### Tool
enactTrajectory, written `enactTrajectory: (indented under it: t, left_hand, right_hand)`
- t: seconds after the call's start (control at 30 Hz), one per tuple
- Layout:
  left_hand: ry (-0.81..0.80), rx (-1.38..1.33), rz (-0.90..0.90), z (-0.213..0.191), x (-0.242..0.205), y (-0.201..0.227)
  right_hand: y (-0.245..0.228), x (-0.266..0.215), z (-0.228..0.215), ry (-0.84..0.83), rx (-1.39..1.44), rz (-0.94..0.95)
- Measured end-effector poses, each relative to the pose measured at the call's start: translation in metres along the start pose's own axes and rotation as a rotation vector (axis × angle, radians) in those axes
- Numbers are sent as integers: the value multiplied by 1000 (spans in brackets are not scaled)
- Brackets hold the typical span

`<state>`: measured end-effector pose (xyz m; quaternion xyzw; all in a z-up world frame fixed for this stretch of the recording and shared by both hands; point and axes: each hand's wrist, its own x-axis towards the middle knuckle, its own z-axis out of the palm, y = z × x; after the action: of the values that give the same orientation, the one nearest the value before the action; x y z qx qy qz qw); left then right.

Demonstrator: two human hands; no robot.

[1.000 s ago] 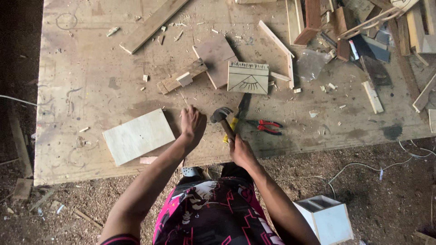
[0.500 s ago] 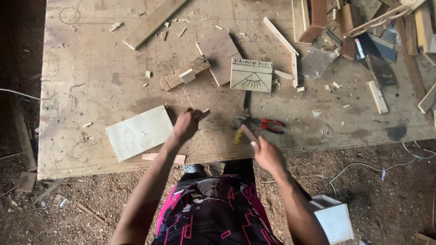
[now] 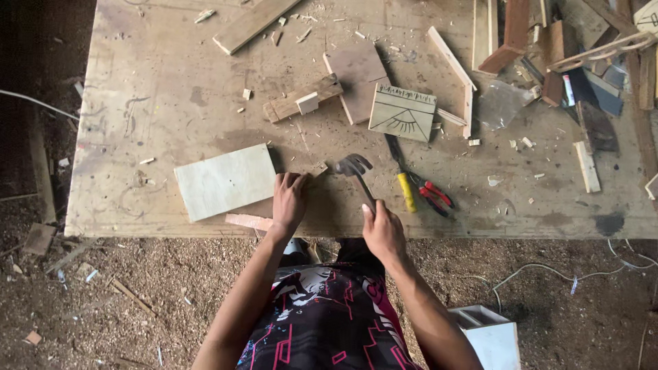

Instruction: The person assembles a small wooden box by hammering nails into a rectangular wooden panel. They use pliers to adjust the nails and a hammer to drive them in, repeatedly repositioning the panel and tools on the workbench.

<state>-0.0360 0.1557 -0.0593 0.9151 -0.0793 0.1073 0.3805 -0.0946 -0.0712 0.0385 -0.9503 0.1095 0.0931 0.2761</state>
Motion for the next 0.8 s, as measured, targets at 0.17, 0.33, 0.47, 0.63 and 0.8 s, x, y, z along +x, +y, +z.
enactTrajectory:
  t: [0.17, 0.33, 0.47, 0.63, 0.8]
  left_hand:
    - [-7, -75, -90, -1, 3, -1]
    - [12, -57, -71, -2, 4, 2]
    - [19, -64, -66, -3, 6, 1]
    - [18, -59, -69, -1, 5, 1]
    - [24, -6, -54, 0, 6, -1]
  right_hand:
    - [-17, -5, 13, 257, 77, -311]
    - [-30, 7, 26, 78, -84, -162]
    - [-31, 15, 9, 22, -17, -11]
    - [-18, 7, -7, 437, 77, -401]
    - [-20, 10, 26, 139, 115, -163]
